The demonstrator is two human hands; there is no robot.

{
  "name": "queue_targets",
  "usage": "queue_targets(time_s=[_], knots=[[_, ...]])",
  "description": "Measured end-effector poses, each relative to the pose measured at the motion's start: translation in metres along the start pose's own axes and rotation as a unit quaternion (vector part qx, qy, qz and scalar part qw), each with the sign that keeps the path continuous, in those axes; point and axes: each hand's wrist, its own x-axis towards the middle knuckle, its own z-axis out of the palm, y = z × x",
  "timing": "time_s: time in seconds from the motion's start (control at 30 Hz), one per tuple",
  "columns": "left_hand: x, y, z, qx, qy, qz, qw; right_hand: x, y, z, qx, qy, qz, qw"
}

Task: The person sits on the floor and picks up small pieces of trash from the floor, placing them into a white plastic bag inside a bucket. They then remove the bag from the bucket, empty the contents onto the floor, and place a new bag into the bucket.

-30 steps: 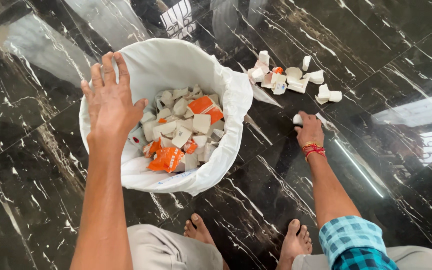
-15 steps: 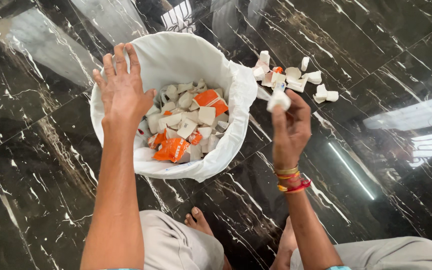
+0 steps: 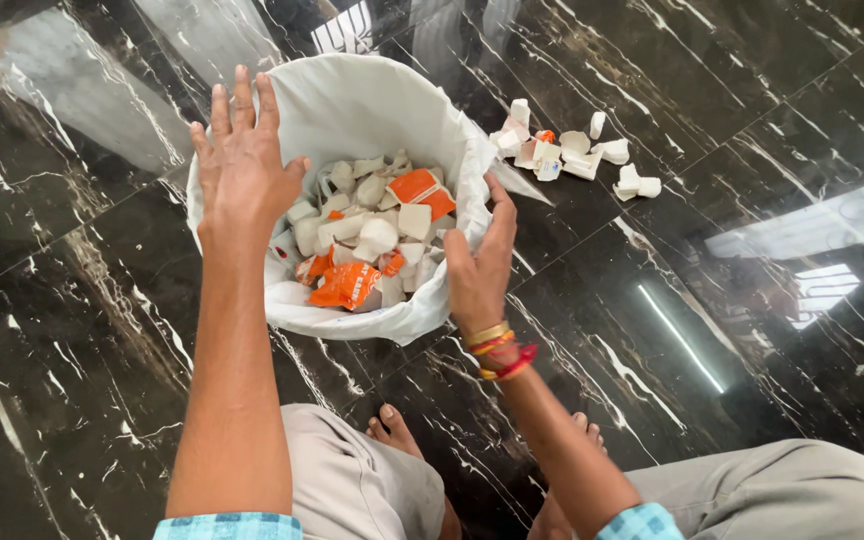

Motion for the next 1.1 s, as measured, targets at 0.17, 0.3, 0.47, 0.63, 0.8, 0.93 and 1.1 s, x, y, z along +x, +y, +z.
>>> queue_targets(time_s=[0.17,0.3,0.47,0.63,0.8,0.93,1.1], knots=[[-0.007,-0.005,-0.009,0.012,-0.007,-0.001,1.000,-0.003,0.007,0.020,-0.050,0.083,0.074,0.993],[-0.013,-0.011,-0.002,0.016,0.001,-0.009,1.000,0.011,0.016,0.037,0.010,0.119,-0.043,0.992],[-0.012,-0.024,0.016,-0.021,0.069,0.031,0.997,0.032,0.034,0.051,-0.024,0.130,0.009,0.991],[-0.020,-0.024,0.024,-0.009,0.057,0.028,0.998,0.055,0.038,0.047,-0.044,0.103,-0.002,0.994],[-0.017,-0.025,0.018,-0.043,0.018,-0.020,0.999,0.054,0.051,0.039,-0.078,0.052,0.005,0.996],[-0.008,-0.023,0.015,-0.053,0.055,-0.005,0.997,0.037,0.102,0.005,-0.097,0.090,-0.075,0.988],[0.005,-0.020,0.020,-0.031,0.050,-0.017,0.998,0.026,0.202,-0.038,-0.188,-0.037,0.166,0.967]])
